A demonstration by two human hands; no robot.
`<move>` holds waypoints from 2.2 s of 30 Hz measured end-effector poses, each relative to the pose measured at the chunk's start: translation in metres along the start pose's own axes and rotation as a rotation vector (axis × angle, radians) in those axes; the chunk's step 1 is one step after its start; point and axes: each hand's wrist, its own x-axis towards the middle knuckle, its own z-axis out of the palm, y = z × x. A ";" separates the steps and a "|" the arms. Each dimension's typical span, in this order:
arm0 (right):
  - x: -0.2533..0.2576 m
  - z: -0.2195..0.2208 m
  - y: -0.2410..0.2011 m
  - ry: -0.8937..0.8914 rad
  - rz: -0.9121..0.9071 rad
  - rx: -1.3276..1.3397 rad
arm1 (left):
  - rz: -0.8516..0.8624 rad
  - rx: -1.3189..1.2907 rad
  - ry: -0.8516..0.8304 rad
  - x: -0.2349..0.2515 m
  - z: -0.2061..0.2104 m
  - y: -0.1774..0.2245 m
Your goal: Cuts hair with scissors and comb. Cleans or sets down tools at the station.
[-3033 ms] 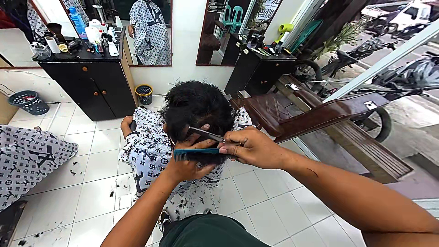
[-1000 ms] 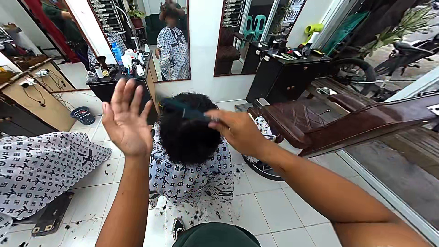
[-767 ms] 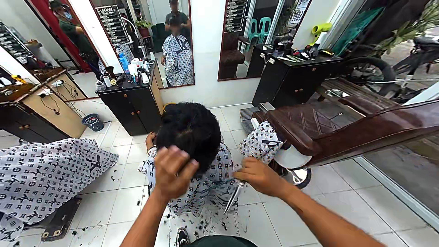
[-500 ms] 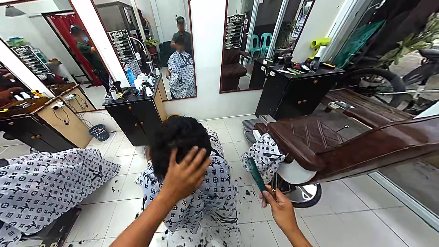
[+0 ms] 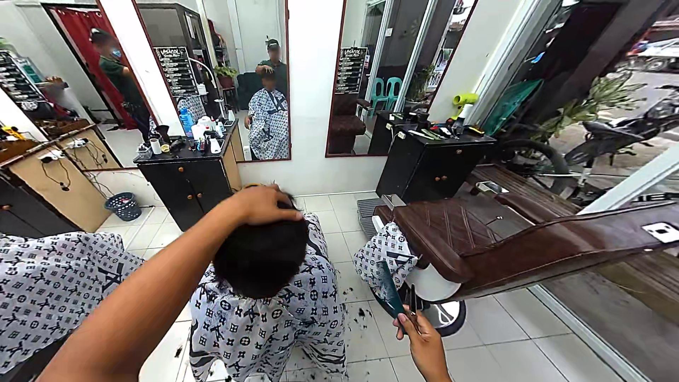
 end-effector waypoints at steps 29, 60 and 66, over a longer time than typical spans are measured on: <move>-0.019 0.050 -0.009 -0.053 0.041 -0.106 | 0.701 0.097 -0.018 -0.019 0.000 -0.004; -0.067 -0.028 0.048 -0.262 0.286 -0.078 | 0.191 0.263 -0.025 -0.050 0.023 0.051; -0.073 -0.038 0.061 -0.163 0.268 -0.010 | -0.014 -0.010 1.017 -0.095 -0.028 0.009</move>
